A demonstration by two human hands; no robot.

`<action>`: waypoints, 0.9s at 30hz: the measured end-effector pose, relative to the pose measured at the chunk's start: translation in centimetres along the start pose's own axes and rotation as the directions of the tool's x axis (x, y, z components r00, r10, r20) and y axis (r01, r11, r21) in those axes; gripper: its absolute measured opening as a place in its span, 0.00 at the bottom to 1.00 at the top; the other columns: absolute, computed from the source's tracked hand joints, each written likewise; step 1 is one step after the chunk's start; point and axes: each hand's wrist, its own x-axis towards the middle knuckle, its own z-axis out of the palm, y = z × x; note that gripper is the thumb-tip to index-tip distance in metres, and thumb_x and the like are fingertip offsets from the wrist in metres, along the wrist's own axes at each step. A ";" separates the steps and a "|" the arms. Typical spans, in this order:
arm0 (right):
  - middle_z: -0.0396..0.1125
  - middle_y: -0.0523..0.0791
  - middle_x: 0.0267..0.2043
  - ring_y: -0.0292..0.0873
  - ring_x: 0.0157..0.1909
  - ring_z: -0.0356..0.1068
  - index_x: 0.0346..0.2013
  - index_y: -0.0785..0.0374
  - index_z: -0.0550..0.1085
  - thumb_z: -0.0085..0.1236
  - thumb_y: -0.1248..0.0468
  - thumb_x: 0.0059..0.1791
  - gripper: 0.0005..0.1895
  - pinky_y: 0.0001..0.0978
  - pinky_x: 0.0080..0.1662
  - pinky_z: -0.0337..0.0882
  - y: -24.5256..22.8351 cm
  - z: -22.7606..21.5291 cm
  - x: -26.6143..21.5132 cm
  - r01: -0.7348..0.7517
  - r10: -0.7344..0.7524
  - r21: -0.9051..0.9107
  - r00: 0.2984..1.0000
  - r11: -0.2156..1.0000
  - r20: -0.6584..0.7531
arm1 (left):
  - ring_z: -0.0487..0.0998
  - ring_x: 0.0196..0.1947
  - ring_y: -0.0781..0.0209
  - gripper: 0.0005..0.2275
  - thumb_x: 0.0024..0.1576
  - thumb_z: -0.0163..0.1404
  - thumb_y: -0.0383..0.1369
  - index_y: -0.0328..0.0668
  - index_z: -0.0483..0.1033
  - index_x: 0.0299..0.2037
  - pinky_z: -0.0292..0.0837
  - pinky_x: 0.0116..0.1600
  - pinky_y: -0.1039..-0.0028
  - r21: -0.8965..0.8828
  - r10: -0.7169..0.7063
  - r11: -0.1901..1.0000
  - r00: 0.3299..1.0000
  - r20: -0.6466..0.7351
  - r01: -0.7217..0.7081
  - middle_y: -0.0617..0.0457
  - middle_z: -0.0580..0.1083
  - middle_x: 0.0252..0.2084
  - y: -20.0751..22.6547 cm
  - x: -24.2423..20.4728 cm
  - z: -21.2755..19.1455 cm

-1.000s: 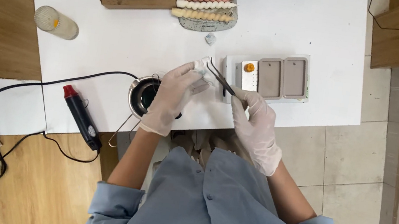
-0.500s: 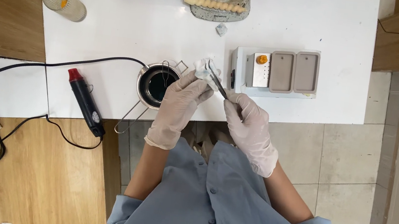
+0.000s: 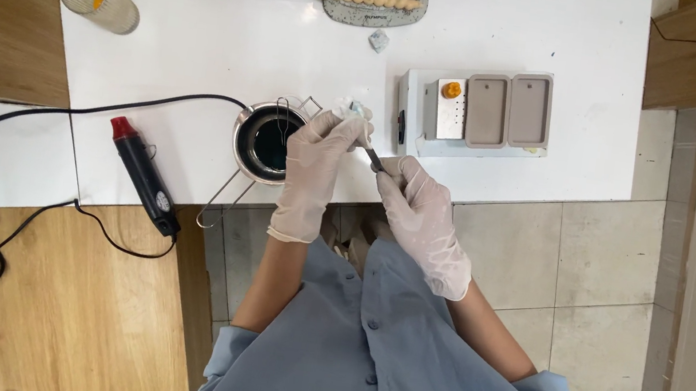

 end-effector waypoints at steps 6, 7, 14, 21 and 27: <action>0.57 0.34 0.22 0.26 0.24 0.53 0.40 0.66 0.76 0.54 0.65 0.53 0.07 0.21 0.27 0.56 1.5 -0.9 -1.4 0.009 -0.023 0.114 0.992 0.993 0.123 | 0.79 0.38 0.70 0.08 0.61 0.57 0.29 0.28 0.81 0.33 0.74 0.49 0.80 0.204 -0.036 0.979 0.973 0.229 -0.011 0.54 0.79 0.31 5.7 -1.4 -1.5; 0.57 0.34 0.22 0.26 0.24 0.53 0.40 0.66 0.76 0.54 0.65 0.53 0.07 0.21 0.27 0.56 1.2 -1.2 -1.7 0.008 -0.022 0.110 0.992 0.994 0.127 | 0.79 0.38 0.70 0.08 0.61 0.57 0.29 0.28 0.81 0.33 0.74 0.49 0.80 0.201 -0.037 0.979 0.974 0.225 -0.009 0.54 0.79 0.31 6.0 -1.6 -1.4; 0.63 0.39 0.22 0.29 0.24 0.59 0.42 0.65 0.77 0.54 0.64 0.53 0.08 0.24 0.29 0.63 -1.9 -2.6 -3.2 0.031 -0.016 -0.119 0.993 0.992 0.121 | 0.74 0.32 0.72 0.07 0.59 0.57 0.29 0.31 0.83 0.36 0.70 0.40 0.80 0.333 -0.073 0.943 0.972 0.223 -0.005 0.56 0.78 0.28 6.5 -1.8 -1.3; 0.68 0.44 0.25 0.30 0.24 0.66 0.47 0.65 0.78 0.57 0.64 0.52 0.11 0.27 0.32 0.69 -1.1 -3.8 -5.2 0.241 -0.228 -0.300 0.971 0.923 0.079 | 0.74 0.23 0.74 0.07 0.59 0.55 0.29 0.32 0.82 0.39 0.69 0.26 0.84 0.309 0.051 0.951 0.991 -0.120 -0.012 0.57 0.77 0.27 11.5 -1.8 -1.9; 0.63 0.42 0.21 0.29 0.24 0.55 0.51 0.67 0.78 0.58 0.67 0.53 0.12 0.34 0.48 0.68 -2.2 -4.2 -4.9 0.124 -0.167 -0.247 0.973 0.961 -0.161 | 0.66 0.24 0.72 0.10 0.60 0.56 0.28 0.31 0.84 0.48 0.60 0.26 0.85 0.247 -0.120 0.965 0.988 0.099 0.092 0.54 0.79 0.33 12.6 -3.4 -1.3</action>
